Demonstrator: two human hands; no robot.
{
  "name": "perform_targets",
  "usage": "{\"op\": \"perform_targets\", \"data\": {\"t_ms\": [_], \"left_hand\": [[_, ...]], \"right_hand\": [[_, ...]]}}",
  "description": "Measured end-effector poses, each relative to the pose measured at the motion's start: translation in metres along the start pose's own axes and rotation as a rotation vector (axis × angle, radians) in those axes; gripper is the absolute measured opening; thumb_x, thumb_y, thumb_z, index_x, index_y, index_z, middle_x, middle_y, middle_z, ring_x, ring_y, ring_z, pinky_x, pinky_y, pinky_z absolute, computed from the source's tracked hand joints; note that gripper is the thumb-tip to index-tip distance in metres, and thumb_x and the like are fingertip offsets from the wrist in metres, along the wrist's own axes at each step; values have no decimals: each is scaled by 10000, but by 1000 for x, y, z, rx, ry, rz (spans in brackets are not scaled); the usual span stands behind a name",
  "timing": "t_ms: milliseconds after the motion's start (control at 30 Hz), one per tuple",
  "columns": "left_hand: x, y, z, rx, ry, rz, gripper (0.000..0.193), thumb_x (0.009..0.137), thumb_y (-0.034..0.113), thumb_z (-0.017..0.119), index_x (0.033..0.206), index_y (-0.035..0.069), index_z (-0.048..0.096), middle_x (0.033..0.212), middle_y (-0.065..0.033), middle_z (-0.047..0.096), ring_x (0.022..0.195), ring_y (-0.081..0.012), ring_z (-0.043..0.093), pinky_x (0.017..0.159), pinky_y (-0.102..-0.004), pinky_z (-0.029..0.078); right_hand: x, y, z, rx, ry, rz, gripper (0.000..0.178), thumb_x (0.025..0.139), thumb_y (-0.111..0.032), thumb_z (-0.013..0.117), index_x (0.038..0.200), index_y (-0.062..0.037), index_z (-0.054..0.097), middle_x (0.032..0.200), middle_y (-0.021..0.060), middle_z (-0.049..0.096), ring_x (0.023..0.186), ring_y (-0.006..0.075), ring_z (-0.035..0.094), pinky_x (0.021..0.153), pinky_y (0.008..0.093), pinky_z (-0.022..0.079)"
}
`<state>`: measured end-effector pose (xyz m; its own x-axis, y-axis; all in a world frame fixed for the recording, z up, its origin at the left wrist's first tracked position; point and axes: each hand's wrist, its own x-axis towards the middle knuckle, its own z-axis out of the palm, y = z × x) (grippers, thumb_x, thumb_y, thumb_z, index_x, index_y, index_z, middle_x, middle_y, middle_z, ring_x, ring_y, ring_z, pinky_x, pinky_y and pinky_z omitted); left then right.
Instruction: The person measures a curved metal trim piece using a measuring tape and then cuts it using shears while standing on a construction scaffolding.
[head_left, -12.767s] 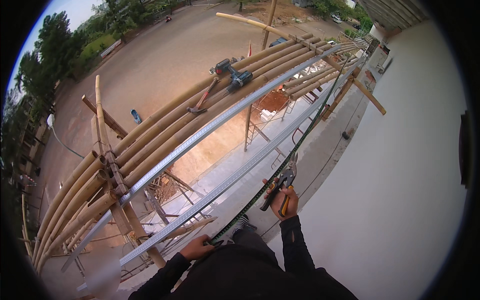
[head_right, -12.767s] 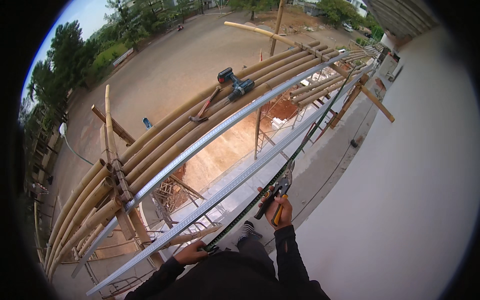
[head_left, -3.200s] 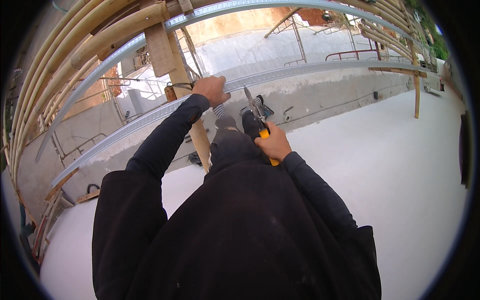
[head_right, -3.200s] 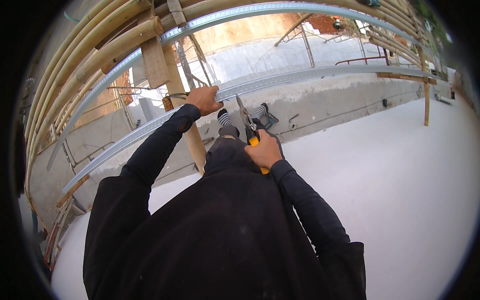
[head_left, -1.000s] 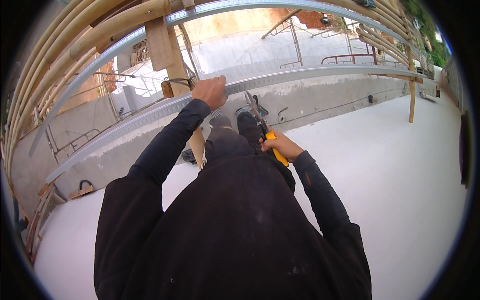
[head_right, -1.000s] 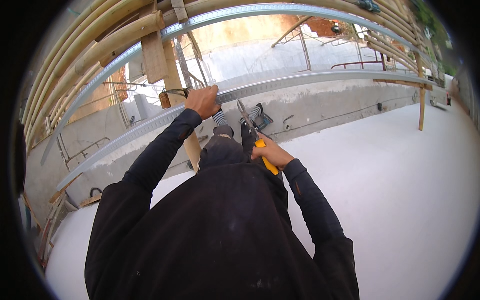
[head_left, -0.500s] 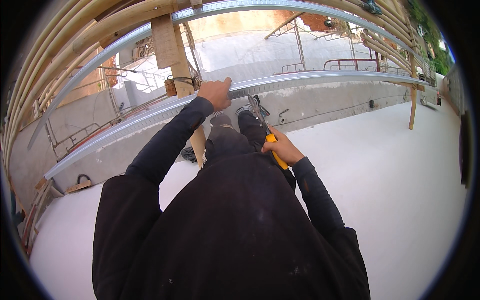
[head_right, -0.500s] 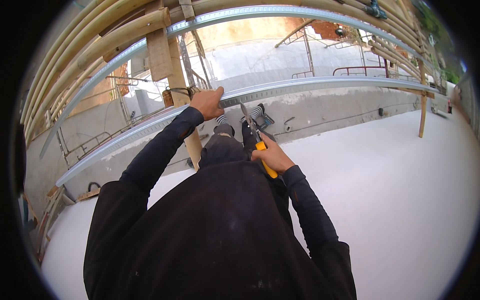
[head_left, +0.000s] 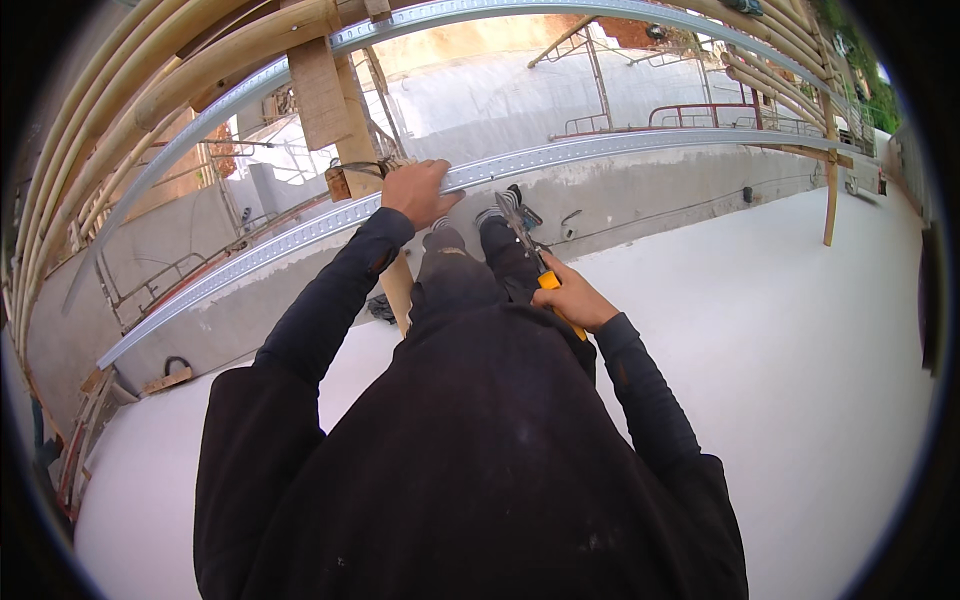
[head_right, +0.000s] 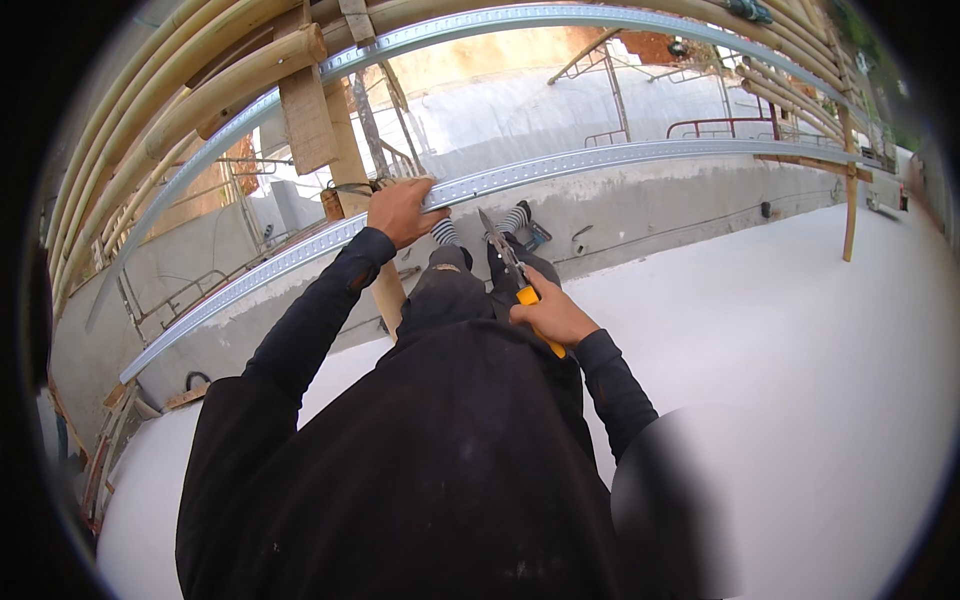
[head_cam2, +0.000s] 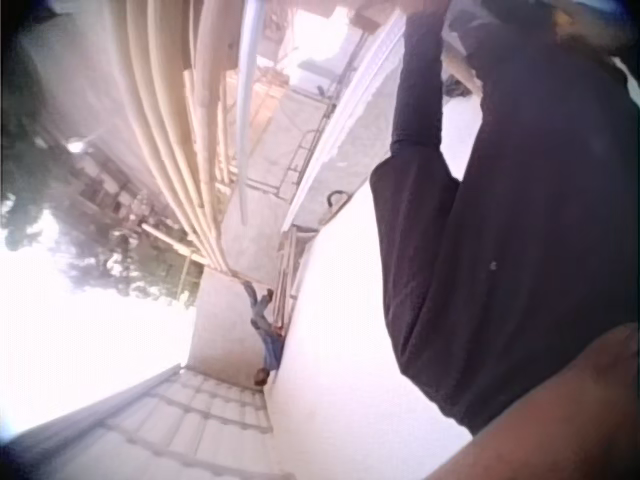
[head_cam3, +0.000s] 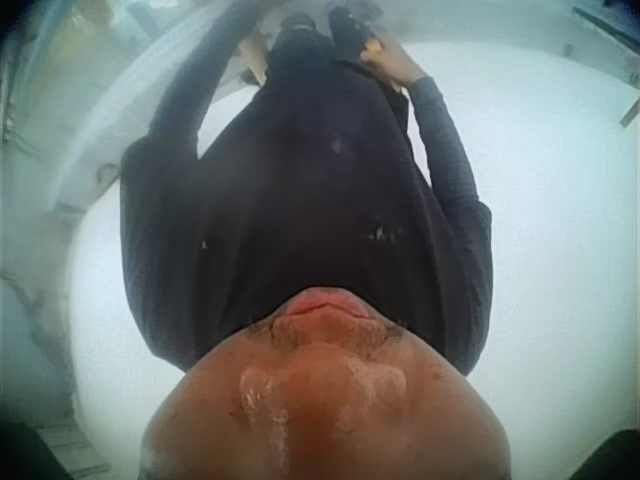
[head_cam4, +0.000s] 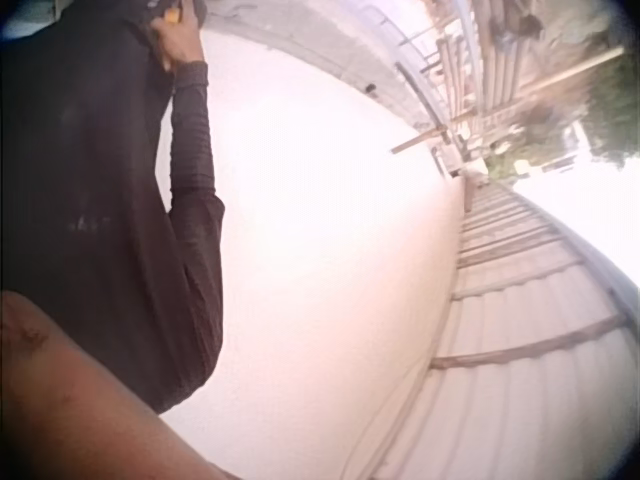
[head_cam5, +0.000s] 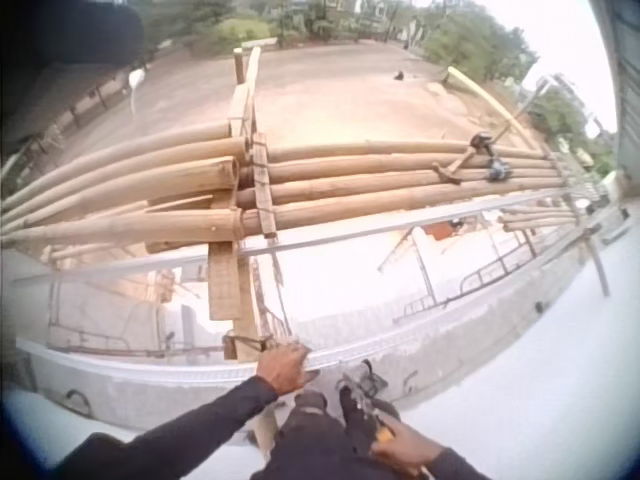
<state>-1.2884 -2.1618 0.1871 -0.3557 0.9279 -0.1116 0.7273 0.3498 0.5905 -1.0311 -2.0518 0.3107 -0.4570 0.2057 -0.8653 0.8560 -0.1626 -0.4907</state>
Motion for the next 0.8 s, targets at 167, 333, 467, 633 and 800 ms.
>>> {"op": "perform_targets", "data": {"t_ms": [167,333,467,633,800], "left_hand": [[19,-12,-11,-6,-270,-26,555,796,552,647,976,27,658,776,-206,655,744,-393,636,687,-457,491],[27,-23,-6,-29,-338,-20,596,800,584,635,990,19,653,801,-222,653,767,-400,637,697,-459,486],[29,-23,-8,-33,-354,-10,619,801,598,627,992,9,645,810,-233,649,778,-404,637,694,-457,486],[26,-15,-14,-13,-340,-14,613,809,602,619,972,11,638,777,-226,639,760,-409,632,687,-462,482],[23,-13,-13,-2,-303,-8,564,805,562,629,953,18,632,759,-212,637,749,-397,635,681,-467,484]], "right_hand": [[17,2,7,184,-29,31,869,712,-163,666,1443,96,273,976,138,620,884,191,587,814,272,458],[23,-10,6,335,-85,11,892,737,-135,660,1433,162,190,859,99,647,823,142,607,815,225,439],[22,-12,7,288,-59,14,912,727,-152,667,1432,168,183,860,91,647,841,130,599,816,223,434],[16,-19,7,320,-56,20,912,726,-154,666,1428,174,185,858,86,645,845,130,593,826,215,424],[11,-33,3,310,-70,105,779,749,-109,635,1408,119,288,899,59,616,849,111,560,826,222,421]]}}
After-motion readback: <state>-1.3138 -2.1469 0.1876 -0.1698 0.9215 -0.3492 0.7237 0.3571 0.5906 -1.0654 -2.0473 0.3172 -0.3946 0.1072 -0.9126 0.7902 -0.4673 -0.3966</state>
